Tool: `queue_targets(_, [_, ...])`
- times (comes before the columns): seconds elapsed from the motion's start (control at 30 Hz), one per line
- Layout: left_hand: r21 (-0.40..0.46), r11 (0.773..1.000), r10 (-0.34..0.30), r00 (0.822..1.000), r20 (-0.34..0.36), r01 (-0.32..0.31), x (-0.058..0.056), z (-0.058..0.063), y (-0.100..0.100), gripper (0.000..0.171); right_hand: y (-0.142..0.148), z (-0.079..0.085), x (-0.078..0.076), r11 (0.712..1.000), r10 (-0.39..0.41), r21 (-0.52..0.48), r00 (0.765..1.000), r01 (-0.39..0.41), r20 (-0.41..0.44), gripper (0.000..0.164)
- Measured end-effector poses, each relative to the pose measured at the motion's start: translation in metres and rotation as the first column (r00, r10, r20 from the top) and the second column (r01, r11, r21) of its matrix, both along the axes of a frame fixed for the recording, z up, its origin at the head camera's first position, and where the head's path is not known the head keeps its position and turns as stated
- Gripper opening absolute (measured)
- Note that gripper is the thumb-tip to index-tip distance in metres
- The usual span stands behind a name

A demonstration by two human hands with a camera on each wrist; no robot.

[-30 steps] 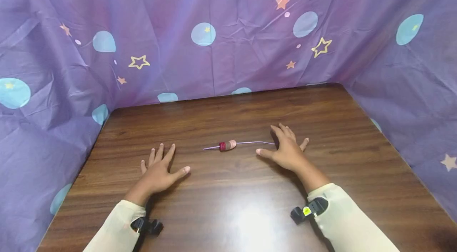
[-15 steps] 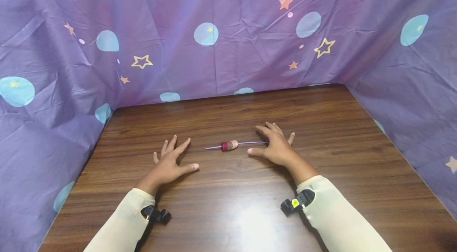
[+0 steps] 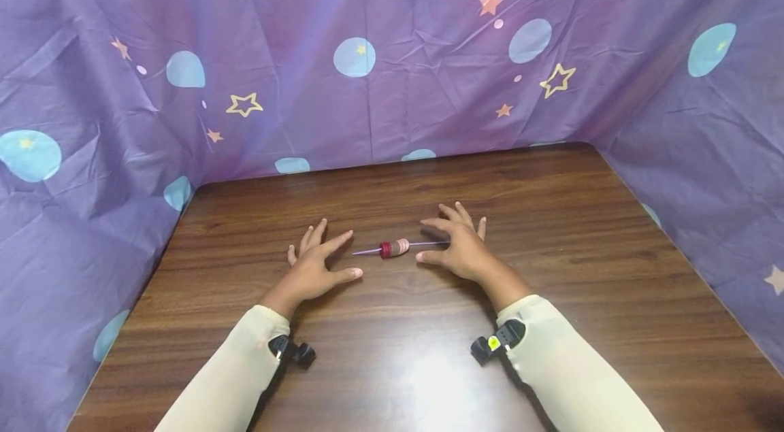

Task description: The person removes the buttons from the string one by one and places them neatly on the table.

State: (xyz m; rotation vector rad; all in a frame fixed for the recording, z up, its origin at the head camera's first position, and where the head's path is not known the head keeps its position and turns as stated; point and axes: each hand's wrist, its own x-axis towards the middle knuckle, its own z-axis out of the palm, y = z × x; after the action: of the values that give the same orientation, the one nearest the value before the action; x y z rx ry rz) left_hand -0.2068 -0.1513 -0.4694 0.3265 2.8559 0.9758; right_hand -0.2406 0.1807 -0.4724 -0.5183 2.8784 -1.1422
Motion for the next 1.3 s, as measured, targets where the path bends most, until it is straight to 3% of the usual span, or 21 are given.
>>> queue_targets(0.3, [0.022,1.0,0.003,1.0,0.008,-0.003,-0.013,-0.002,0.022,0.071,-0.01,-0.002,-0.004,1.0,0.011,0.005,1.0,-0.011,0.003,0.051])
queue_targets(0.5, [0.067,0.997,0.031,0.999,-0.028,-0.029,-0.019,-0.004,0.032,0.051,-0.017,-0.003,-0.01,1.0,-0.005,0.031,1.0,0.006,-0.021,0.035])
queue_targets(0.73, [0.087,0.995,0.05,0.997,-0.053,-0.045,-0.024,-0.005,0.039,0.038,-0.024,-0.004,-0.014,0.998,-0.011,0.056,1.0,0.011,-0.001,0.025])
queue_targets(0.97, [0.167,0.984,0.086,0.992,-0.09,-0.07,-0.025,-0.012,0.043,0.027,-0.028,-0.004,-0.013,0.998,-0.036,0.059,0.999,0.036,-0.008,0.015])
queue_targets(1.13, [0.146,0.986,0.088,0.993,-0.079,-0.076,-0.026,-0.013,0.045,0.022,-0.03,-0.004,-0.013,0.997,-0.043,0.06,0.999,0.045,-0.025,0.01])
queue_targets(1.3, [0.145,0.986,0.1,0.991,-0.087,-0.086,-0.032,-0.022,0.046,0.015,-0.032,-0.005,-0.013,0.998,-0.047,0.048,0.998,0.049,-0.031,0.006])
